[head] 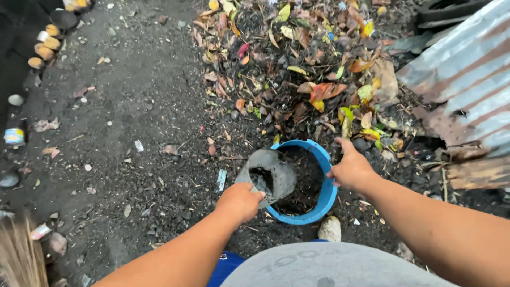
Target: Gathering organic matter and soil from a compost pile into a bucket using hands and a small container.
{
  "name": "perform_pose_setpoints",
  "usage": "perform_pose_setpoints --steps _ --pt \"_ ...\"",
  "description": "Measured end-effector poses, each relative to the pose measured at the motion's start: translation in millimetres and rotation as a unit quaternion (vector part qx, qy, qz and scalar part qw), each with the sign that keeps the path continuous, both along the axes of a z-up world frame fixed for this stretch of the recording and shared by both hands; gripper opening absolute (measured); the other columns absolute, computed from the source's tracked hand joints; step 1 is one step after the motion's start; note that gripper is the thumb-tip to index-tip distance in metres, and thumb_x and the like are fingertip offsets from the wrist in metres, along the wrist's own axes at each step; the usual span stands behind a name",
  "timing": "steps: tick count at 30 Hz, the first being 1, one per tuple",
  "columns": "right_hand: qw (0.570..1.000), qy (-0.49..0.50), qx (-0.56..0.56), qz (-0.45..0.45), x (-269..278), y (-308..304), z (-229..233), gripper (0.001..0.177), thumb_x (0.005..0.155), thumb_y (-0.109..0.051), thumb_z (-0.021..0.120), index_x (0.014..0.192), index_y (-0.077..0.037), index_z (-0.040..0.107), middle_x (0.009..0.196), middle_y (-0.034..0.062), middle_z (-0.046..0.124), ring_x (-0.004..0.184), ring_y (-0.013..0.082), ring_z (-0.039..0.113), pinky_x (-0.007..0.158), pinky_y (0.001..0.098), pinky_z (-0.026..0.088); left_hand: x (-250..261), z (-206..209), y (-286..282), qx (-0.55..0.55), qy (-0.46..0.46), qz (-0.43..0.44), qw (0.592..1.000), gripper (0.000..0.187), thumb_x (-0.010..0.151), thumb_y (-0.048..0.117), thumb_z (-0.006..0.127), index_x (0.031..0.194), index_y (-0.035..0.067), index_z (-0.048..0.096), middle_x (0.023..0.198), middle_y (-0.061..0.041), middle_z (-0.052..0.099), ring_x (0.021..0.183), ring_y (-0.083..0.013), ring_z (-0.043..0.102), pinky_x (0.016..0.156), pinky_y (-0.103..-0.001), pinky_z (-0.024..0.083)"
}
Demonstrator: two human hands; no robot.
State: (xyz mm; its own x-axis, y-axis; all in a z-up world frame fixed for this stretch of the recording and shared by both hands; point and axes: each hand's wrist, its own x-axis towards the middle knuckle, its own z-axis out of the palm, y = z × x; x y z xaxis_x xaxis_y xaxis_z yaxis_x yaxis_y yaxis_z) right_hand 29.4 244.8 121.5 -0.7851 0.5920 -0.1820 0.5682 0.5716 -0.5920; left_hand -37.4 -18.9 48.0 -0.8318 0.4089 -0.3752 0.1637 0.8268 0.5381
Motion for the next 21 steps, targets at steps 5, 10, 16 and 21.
perform_pose_setpoints --steps 5,10,16,21 --pt "0.998 0.034 -0.047 0.016 -10 -3 -5 0.091 0.080 0.004 0.069 0.158 -0.024 0.033 0.090 0.0164 0.076 0.062 0.0232 0.070 0.053 0.0369 0.055 -11 -3 9 -0.017 0.010 -0.035 0.999 0.051 0.093 0.049 0.064 0.121 0.007 0.070 0.126 -0.018 0.067 0.118 -0.0383 0.064 0.099 -0.047 0.052" --pt "0.984 0.048 -0.168 0.021 -10 -14 -11 0.085 0.084 -0.002 0.073 0.156 -0.020 0.033 0.105 0.0140 0.069 0.067 0.0224 0.066 0.048 0.0375 0.051 -14 15 17 -0.004 0.008 -0.048 0.999 0.051 0.091 0.048 0.066 0.120 0.007 0.070 0.126 -0.019 0.066 0.118 -0.0391 0.064 0.099 -0.046 0.052" --pt "0.990 -0.005 -0.138 0.027 -1 9 -6 0.085 0.084 -0.004 0.074 0.155 -0.024 0.032 0.109 0.0084 0.067 0.070 0.0190 0.068 0.048 0.0368 0.057 -21 22 17 -0.004 0.019 -0.064 0.998 0.050 0.091 0.049 0.066 0.114 0.005 0.073 0.121 -0.021 0.069 0.114 -0.0396 0.066 0.097 -0.046 0.053" --pt "0.974 -0.059 -0.217 -0.012 4 37 -23 0.058 0.089 -0.008 0.071 0.140 -0.018 0.048 0.096 0.0120 0.067 0.070 0.0213 0.064 0.049 0.0356 0.050 -22 1 19 -0.004 0.030 -0.069 0.997 0.050 0.091 0.048 0.066 0.114 0.004 0.073 0.120 -0.021 0.069 0.113 -0.0404 0.065 0.096 -0.047 0.053"
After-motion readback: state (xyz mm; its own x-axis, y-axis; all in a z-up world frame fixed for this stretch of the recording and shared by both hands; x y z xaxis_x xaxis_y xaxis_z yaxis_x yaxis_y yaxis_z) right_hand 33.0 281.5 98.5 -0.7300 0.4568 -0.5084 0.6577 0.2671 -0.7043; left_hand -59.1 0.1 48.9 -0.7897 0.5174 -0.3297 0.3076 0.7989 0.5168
